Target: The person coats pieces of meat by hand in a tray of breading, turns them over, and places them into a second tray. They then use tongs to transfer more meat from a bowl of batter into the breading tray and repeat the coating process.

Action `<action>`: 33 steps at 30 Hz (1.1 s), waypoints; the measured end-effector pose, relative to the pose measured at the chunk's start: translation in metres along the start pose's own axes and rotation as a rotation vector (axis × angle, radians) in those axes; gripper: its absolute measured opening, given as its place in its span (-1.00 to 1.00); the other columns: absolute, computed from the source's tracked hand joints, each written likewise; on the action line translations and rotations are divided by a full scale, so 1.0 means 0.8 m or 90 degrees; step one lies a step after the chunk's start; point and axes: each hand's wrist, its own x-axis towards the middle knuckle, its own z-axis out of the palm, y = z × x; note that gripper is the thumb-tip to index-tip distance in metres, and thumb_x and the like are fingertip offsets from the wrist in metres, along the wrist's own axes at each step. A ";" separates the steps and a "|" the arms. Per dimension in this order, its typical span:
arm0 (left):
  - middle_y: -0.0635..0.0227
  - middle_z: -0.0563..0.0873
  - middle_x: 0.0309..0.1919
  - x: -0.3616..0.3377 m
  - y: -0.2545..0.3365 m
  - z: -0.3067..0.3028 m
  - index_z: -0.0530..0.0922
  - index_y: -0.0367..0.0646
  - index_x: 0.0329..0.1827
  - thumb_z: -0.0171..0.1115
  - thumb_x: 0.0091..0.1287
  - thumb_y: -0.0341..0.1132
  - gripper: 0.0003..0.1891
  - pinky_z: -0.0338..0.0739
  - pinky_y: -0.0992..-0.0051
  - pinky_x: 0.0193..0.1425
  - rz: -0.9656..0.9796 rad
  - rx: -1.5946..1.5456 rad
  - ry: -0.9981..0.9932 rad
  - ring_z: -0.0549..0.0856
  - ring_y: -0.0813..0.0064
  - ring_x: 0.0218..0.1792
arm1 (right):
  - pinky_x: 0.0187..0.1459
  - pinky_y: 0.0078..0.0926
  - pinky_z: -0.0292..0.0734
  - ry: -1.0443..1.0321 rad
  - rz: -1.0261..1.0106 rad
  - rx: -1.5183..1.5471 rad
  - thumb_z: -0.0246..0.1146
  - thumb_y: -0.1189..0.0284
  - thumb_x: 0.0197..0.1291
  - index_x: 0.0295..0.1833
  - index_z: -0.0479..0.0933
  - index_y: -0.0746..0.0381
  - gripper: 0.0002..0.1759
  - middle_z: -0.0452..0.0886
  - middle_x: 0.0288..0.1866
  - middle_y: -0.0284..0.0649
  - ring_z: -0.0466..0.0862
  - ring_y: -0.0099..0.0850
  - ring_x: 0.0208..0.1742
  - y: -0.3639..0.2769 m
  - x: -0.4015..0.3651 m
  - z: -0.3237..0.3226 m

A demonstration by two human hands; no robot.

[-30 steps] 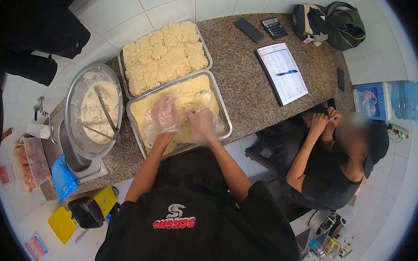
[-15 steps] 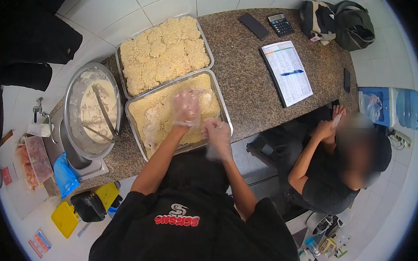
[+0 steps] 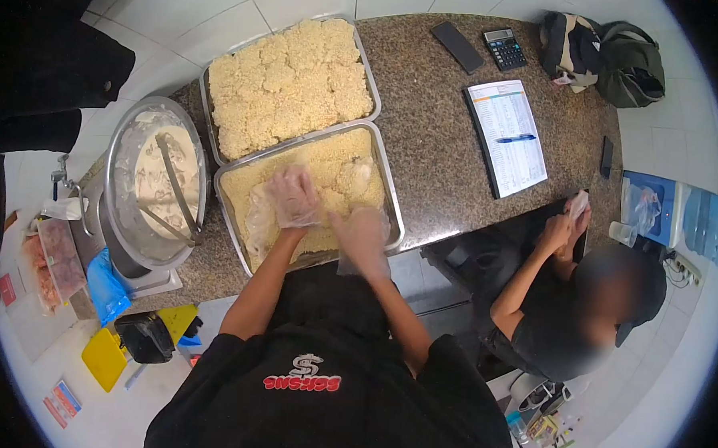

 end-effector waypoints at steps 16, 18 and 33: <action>0.09 0.64 0.13 0.010 -0.074 -0.077 0.63 -0.17 0.14 0.35 0.29 -0.51 -0.66 0.55 0.24 0.22 0.084 -0.119 0.009 0.65 0.12 0.11 | -0.04 0.05 0.61 -0.041 -0.118 0.082 0.45 0.19 0.20 -0.09 0.70 0.34 -0.60 0.73 -0.27 0.15 0.73 0.15 -0.13 -0.042 0.015 0.004; 0.11 0.58 0.27 0.006 -0.078 -0.092 0.61 -0.21 0.23 0.34 0.32 -0.49 -0.61 0.52 0.27 0.31 0.034 -0.180 -0.062 0.60 0.23 0.29 | -0.03 -0.01 0.60 -0.038 -0.225 0.074 0.42 0.23 0.24 -0.06 0.70 0.31 -0.65 0.70 -0.28 0.14 0.71 0.11 -0.12 -0.028 0.020 0.019; 0.15 0.65 0.32 0.085 -0.017 -0.079 0.39 -0.27 0.54 0.64 0.21 -0.39 -0.17 0.63 0.31 0.33 -0.305 -0.671 -0.540 0.65 0.38 0.30 | -0.16 -0.22 0.59 -0.169 -0.355 0.057 0.48 0.35 0.17 -0.12 0.69 0.39 -0.68 0.69 -0.36 0.06 0.62 -0.14 -0.37 -0.163 0.134 -0.218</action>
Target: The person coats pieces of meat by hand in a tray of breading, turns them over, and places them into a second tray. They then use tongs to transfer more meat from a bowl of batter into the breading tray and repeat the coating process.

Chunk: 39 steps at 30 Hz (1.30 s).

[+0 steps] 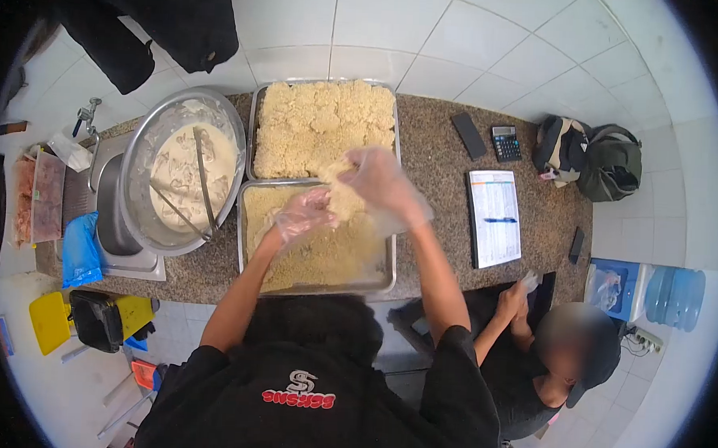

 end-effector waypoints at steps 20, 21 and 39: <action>0.12 0.74 0.23 0.134 0.006 0.080 0.64 -0.10 0.35 0.33 0.37 -0.31 -0.54 0.57 0.26 0.37 0.236 0.402 0.385 0.69 0.15 0.30 | 0.01 -0.14 0.67 0.393 -0.129 -0.225 0.31 0.47 0.20 -0.09 0.72 0.22 -0.82 0.76 -0.12 0.01 0.74 -0.01 -0.10 0.175 0.147 0.018; 0.12 0.74 0.23 0.139 0.013 0.080 0.64 -0.10 0.35 0.33 0.37 -0.31 -0.54 0.57 0.26 0.37 0.234 0.404 0.383 0.69 0.15 0.30 | 0.02 -0.14 0.67 0.439 -0.074 -0.194 0.32 0.48 0.19 -0.10 0.73 0.23 -0.82 0.76 -0.11 0.01 0.74 -0.01 -0.10 0.164 0.145 0.020; 0.05 0.63 0.35 0.005 -0.009 0.047 0.59 -0.18 0.36 0.31 0.45 -0.28 -0.56 0.51 0.15 0.43 0.197 0.626 0.204 0.64 -0.03 0.32 | -0.21 -0.17 0.64 0.075 0.242 0.045 0.27 0.49 0.23 -0.23 0.73 0.29 -0.85 0.75 -0.29 0.03 0.79 -0.06 -0.24 0.166 -0.183 0.151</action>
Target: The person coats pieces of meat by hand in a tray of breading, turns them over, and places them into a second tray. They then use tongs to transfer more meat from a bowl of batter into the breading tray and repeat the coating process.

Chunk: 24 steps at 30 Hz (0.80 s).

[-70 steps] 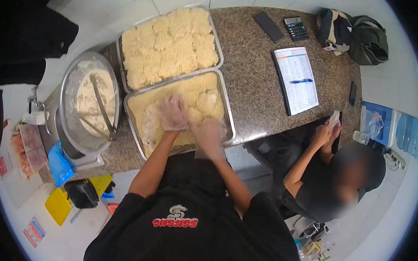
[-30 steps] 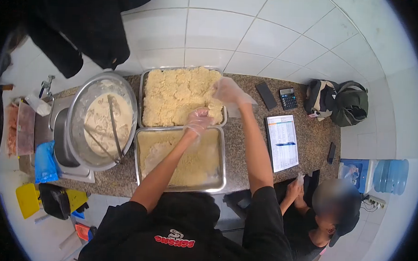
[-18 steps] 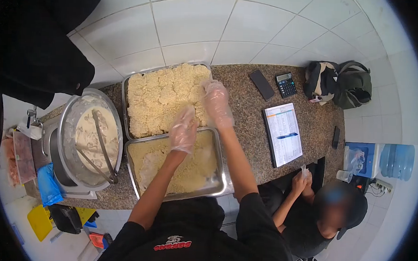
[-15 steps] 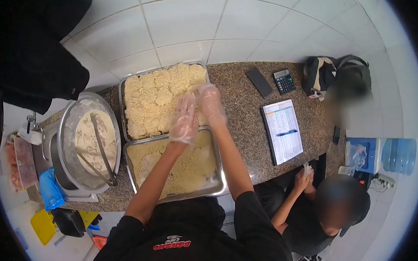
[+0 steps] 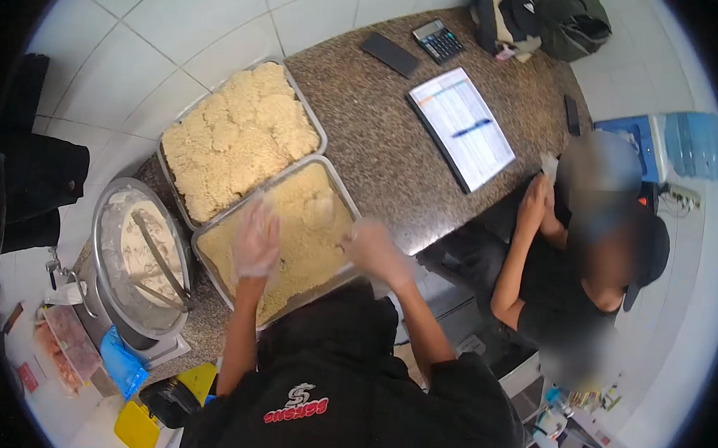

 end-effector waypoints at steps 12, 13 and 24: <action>-0.12 0.57 0.36 -0.162 -0.041 0.053 0.47 -0.14 0.49 0.44 0.25 -0.28 -0.31 0.44 0.11 0.50 -0.017 0.312 -0.224 0.57 -0.14 0.36 | 0.40 0.00 0.40 0.271 0.025 -0.036 0.20 0.50 0.19 -0.01 0.59 0.42 -0.71 0.69 -0.15 0.18 0.69 0.17 0.04 -0.014 -0.038 0.167; -0.14 0.59 0.34 -0.160 -0.051 0.075 0.49 -0.15 0.48 0.42 0.24 -0.31 -0.32 0.44 0.10 0.49 0.027 0.240 -0.182 0.57 -0.17 0.35 | 0.40 0.00 0.40 0.276 0.017 -0.039 0.20 0.50 0.19 -0.01 0.59 0.42 -0.71 0.69 -0.15 0.18 0.69 0.17 0.04 -0.007 -0.033 0.176; 0.03 0.79 0.14 -0.088 -0.008 0.048 0.67 -0.34 0.26 0.29 0.38 -0.51 -0.62 0.53 0.30 0.40 -0.019 -0.156 0.029 0.73 0.25 0.24 | 0.14 -0.05 0.60 0.380 -0.036 -0.068 0.21 0.56 0.18 0.12 0.63 0.28 -0.63 0.69 -0.07 0.11 0.69 0.09 0.06 -0.044 -0.026 0.111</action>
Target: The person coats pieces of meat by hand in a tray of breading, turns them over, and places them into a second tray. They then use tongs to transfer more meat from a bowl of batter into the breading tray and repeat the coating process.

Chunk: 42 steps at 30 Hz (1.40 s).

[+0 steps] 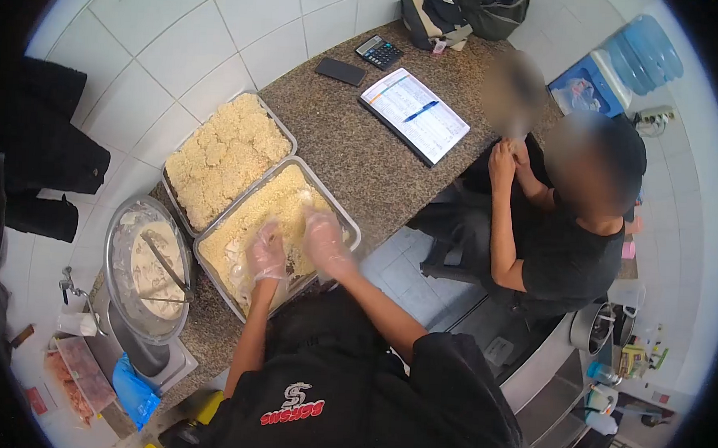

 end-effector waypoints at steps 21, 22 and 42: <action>-0.12 0.44 0.52 -0.044 -0.043 -0.011 0.47 -0.29 0.46 0.35 0.38 -0.24 -0.39 0.33 0.11 0.60 0.243 0.317 -0.180 0.38 -0.22 0.53 | -0.08 -0.21 0.73 -0.044 0.081 0.254 0.52 0.28 0.13 0.05 0.73 0.21 -0.61 0.82 -0.21 -0.04 0.84 -0.19 -0.18 -0.017 0.097 -0.042; -0.12 0.44 0.52 -0.048 -0.043 -0.013 0.47 -0.29 0.46 0.35 0.38 -0.24 -0.39 0.33 0.11 0.60 0.215 0.328 -0.158 0.38 -0.22 0.53 | -0.06 -0.26 0.73 -0.035 0.055 0.295 0.51 0.32 0.16 0.11 0.72 0.20 -0.60 0.83 -0.14 -0.03 0.84 -0.23 -0.13 -0.024 0.100 -0.049; -0.26 0.68 0.12 -0.070 -0.044 -0.019 0.60 -0.31 0.31 0.45 0.20 -0.23 -0.40 0.55 0.10 0.32 0.003 0.309 -0.200 0.67 -0.14 0.19 | 0.41 0.10 0.40 -0.137 -0.003 -0.062 0.27 0.24 0.30 0.40 0.48 0.34 -0.37 0.57 0.29 0.31 0.55 0.19 0.35 -0.015 -0.024 -0.010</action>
